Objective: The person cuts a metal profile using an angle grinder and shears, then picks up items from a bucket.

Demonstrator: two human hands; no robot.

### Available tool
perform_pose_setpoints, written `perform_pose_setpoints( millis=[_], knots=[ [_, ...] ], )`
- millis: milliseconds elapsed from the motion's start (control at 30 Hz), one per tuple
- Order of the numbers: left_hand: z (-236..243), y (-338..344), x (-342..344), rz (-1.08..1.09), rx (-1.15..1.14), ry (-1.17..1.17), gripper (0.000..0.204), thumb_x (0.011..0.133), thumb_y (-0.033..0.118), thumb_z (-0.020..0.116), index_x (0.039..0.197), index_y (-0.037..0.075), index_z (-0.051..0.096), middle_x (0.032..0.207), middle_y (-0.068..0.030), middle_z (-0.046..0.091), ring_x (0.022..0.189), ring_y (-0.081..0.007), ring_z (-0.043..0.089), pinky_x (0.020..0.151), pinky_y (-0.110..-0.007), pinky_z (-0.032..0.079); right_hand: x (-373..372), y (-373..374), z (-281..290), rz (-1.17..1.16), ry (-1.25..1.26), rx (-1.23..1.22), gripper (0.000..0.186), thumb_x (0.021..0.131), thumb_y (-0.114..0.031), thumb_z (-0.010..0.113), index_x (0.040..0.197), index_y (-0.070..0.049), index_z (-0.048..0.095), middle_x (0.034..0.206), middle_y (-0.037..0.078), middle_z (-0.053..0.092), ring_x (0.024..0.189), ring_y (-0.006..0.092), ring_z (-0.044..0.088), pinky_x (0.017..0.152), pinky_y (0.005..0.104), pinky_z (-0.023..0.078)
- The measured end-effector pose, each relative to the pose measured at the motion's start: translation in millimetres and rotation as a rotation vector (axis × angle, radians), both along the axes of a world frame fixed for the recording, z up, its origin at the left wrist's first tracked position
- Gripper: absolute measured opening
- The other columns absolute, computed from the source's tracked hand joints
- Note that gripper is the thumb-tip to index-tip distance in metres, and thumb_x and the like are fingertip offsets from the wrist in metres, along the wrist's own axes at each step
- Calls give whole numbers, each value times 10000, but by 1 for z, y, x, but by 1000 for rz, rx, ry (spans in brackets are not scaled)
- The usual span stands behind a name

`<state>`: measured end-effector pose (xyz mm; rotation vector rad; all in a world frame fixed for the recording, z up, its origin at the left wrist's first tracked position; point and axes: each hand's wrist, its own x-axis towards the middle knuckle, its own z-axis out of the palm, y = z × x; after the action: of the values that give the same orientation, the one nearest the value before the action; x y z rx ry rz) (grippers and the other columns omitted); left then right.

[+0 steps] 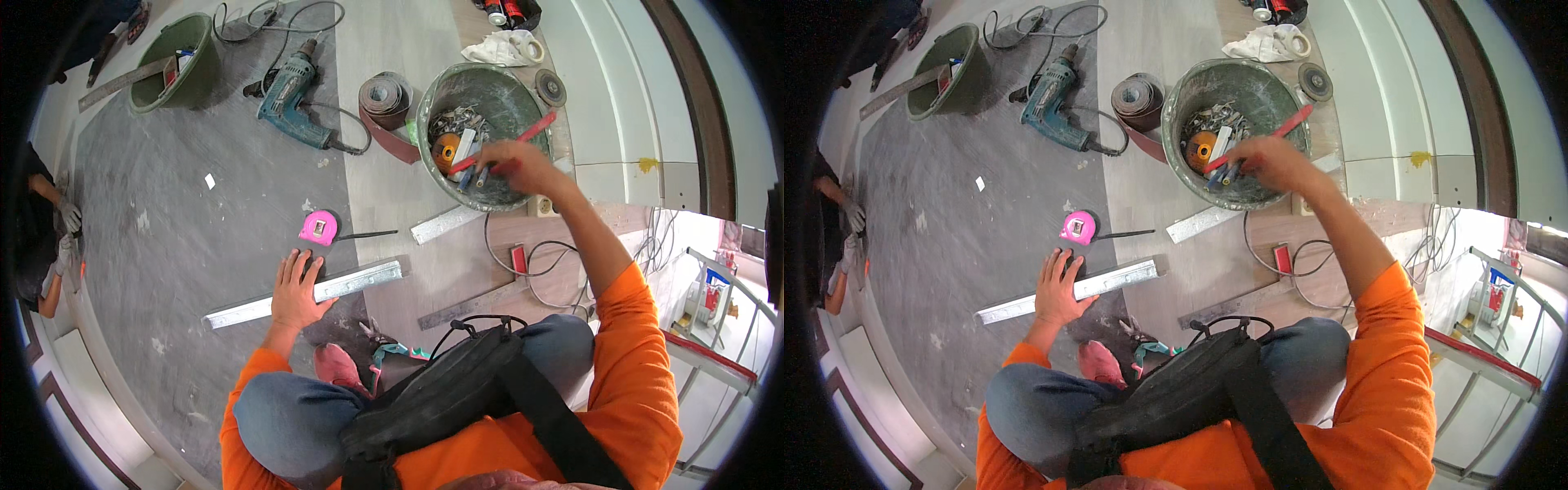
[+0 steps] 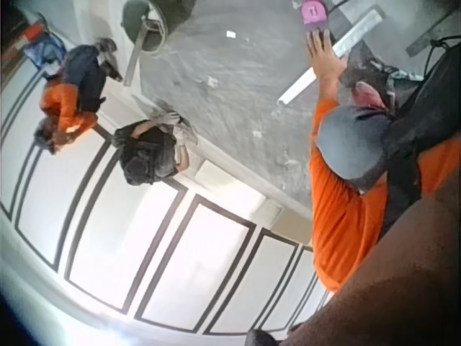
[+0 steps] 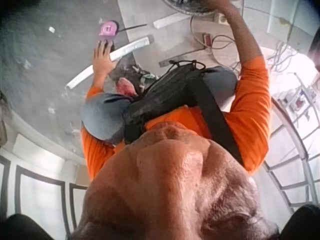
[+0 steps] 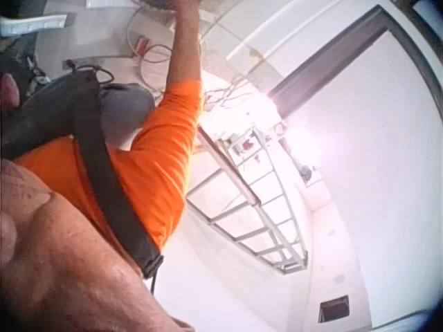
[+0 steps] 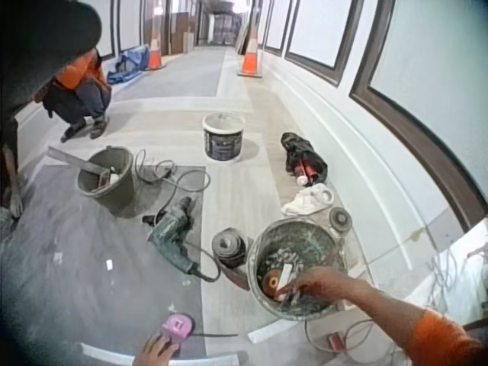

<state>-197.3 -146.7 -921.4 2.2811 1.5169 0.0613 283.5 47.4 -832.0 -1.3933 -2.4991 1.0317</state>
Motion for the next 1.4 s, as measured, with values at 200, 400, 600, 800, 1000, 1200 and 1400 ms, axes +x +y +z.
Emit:
perform_pose_setpoints(
  millis=[200, 400, 600, 800, 1000, 1200, 1400],
  knots=[
    [-10, -6, 1, -7, 25, -8, 852, 693, 445, 861, 1408, 128, 523, 1484, -152, 437, 1420, -416, 375, 1175, -564, 319, -12, -44, -10, -76, 73, 447, 378, 807, 28, 617, 1154, -119, 650, 1256, 108, 652, 1158, 347, 620, 977, 408, 505],
    [-4, 1, 7, -31, 58, -58, 843, 671, 464, 862, 1364, 95, 557, 1442, -179, 468, 1374, -441, 419, 1121, -588, 356, 23, -68, -10, -926, 13, 757, 689, 816, -84, 711, 1439, 3, 429, 1330, 201, 560, 1276, 338, 526, 1091, 416, 422],
    [-1, -6, -3, -33, 52, -14, 815, 759, 571, 771, 1395, 117, 541, 1482, -160, 433, 1436, -399, 360, 1184, -560, 305, -4, -78, -1, -1430, 867, -559, 772, 846, -194, 736, 1470, 57, 357, 1366, 191, 505, 1281, 334, 507, 1085, 424, 416],
    [-2, 59, -38, 106, 103, -325, 508, 890, 424, 681, 1237, 58, 625, 1228, -184, 628, 1170, -417, 563, 1027, -517, 428, 5, -38, 23, -893, 247, 735, 629, 874, -87, 676, 1452, -13, 440, 1369, 204, 518, 1247, 338, 537, 1072, 415, 429],
    [-41, 213, -57, 517, 432, -183, 431, 922, 276, 661, 1257, 14, 592, 1299, -218, 584, 1224, -418, 530, 1066, -515, 409, -90, 110, 98, -271, 15, 722, 562, 859, -66, 673, 1385, -39, 479, 1335, 203, 541, 1189, 389, 570, 1048, 427, 453],
    [-59, 221, -19, 611, 450, -277, 588, 903, 306, 664, 1388, 14, 507, 1451, -243, 445, 1408, -447, 359, 1199, -554, 239, -157, 251, 69, -40, -281, 644, 566, 826, -64, 690, 1353, -45, 482, 1392, 200, 522, 1254, 418, 536, 1053, 480, 458],
    [-49, 218, -27, 652, 336, -257, 692, 851, 401, 691, 1402, 36, 486, 1480, -234, 412, 1446, -437, 306, 1216, -556, 191, -193, 365, 23, -101, -410, 579, 605, 802, -30, 689, 1369, -42, 478, 1570, 211, 349, 1337, 423, 487, 1078, 484, 453]
  ],
)
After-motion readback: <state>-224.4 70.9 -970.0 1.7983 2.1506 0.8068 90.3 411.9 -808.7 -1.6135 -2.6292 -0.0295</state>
